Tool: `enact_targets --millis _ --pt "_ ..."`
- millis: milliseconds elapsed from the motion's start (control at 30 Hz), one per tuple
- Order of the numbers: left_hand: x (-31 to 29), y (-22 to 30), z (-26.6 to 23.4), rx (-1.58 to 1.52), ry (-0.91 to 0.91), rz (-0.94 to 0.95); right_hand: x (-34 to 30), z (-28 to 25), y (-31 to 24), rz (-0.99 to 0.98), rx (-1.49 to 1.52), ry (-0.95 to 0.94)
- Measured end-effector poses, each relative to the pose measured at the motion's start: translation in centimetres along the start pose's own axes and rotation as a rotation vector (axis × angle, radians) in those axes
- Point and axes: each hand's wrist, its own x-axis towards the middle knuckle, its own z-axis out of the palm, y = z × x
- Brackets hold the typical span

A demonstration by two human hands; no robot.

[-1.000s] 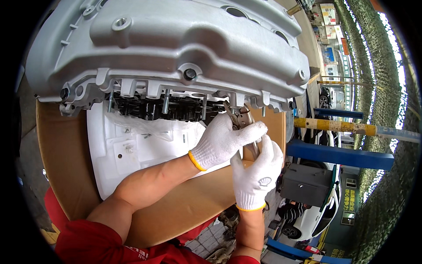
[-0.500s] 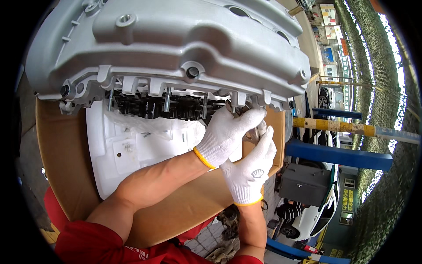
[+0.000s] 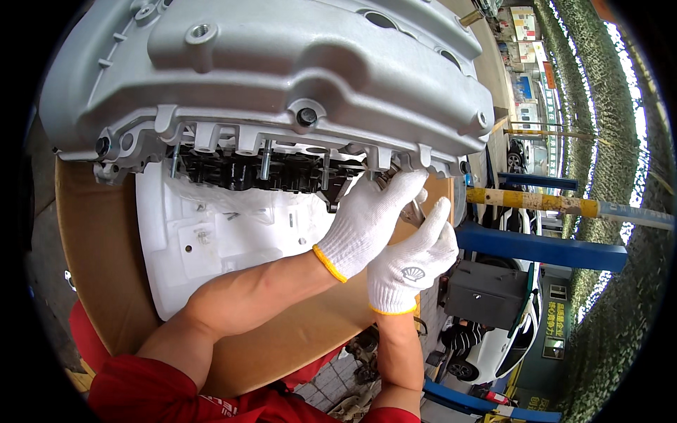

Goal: The person unpacks a new engine block from a cardboard box and places it onto a white foam support. They then use a wrench to tighten bolts on the engine block, securing it in place. The person continues to adjust and tighten various bolts on the engine throughout the clip.

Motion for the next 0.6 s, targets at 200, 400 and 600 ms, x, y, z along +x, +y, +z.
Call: enact_targets --millis 200,400,600 --pt "-1.1 1.0 0.7 0.108 0.034 0.077 -0.5 0.4 1.2 0.061 0.035 -0.110" --pt "-1.2 1.2 0.6 0.109 -0.020 0.066 -0.6 1.2 2.1 0.005 -0.083 0.012" --pt "-1.0 0.9 0.5 0.028 -0.105 0.132 0.9 -0.2 2.2 -0.128 -0.159 0.051"
